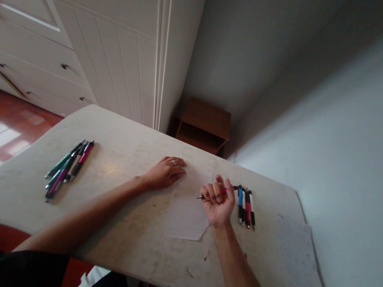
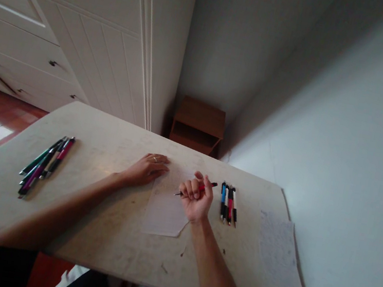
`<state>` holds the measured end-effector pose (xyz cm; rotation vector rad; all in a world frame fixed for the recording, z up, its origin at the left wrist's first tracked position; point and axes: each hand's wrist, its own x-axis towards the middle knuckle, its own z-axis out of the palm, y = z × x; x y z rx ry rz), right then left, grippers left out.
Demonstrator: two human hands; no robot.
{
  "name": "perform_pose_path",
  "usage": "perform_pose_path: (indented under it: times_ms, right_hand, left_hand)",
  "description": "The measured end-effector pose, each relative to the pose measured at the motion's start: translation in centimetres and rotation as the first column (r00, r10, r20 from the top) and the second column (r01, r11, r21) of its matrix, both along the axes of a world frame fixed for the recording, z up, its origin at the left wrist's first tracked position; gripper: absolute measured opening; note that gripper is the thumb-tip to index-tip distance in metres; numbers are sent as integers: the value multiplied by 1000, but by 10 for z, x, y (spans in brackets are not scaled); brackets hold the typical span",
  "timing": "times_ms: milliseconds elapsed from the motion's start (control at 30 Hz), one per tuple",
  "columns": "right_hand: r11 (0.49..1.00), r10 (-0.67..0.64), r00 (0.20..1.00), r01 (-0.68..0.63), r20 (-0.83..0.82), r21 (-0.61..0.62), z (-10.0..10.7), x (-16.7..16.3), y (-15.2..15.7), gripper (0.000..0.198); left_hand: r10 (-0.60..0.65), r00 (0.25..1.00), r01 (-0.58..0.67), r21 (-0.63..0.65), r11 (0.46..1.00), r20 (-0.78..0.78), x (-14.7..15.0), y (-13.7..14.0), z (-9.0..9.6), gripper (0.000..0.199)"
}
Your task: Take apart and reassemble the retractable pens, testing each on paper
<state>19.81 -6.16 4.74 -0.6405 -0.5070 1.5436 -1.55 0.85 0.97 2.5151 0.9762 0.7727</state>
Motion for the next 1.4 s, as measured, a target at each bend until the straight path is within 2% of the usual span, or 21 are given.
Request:
perform_pose_path:
  times_ms: [100, 200, 433, 533, 633, 700, 800, 867, 967, 1200, 1400]
  right_hand:
    - [999, 36, 999, -36, -31, -5, -1, -2, 0, 20]
    - [997, 67, 998, -68, -10, -48, -2, -3, 0, 25]
    - [987, 148, 987, -142, 68, -80, -1, -3, -4, 51]
    - [986, 166, 977, -159, 132, -58, 0, -2, -5, 67]
    - [987, 157, 958, -157, 240, -19, -2, -2, -4, 73]
    - [992, 117, 938, -125, 326, 2, -5, -3, -2, 70]
    - [997, 43, 893, -69, 447, 42, -8, -3, -1, 53]
    - [996, 18, 852, -60, 522, 63, -9, -2, 0, 40]
    - [994, 12, 795, -77, 607, 81, -11, -1, 0, 33]
    - [990, -70, 755, -28, 652, 139, -13, 4, 2, 27]
    - [987, -111, 744, 2, 659, 163, -15, 6, 3, 28]
  left_hand:
    - [-8, 1000, 8, -2, 1000, 12, -1, -1, -1, 24]
    - [-9, 1000, 9, 10, 1000, 4, -2, -1, -2, 23]
    - [12, 999, -10, 45, 999, -42, 0, 1, -7, 25]
    - [29, 998, -26, 58, 998, -54, 0, 2, -6, 26]
    - [53, 997, -50, 54, 997, -57, 1, 2, -5, 26]
    - [57, 997, -54, 49, 997, -59, 2, 2, -5, 27]
    - [59, 997, -56, 58, 997, -54, 3, 3, -8, 30]
    - [67, 997, -64, 67, 996, -46, 4, 4, -10, 31]
    - [74, 996, -70, 68, 995, -53, 4, 5, -12, 29]
    - [53, 997, -53, 17, 998, -49, 4, 3, -7, 36]
    - [34, 999, -34, 15, 999, -5, 3, 5, -10, 28]
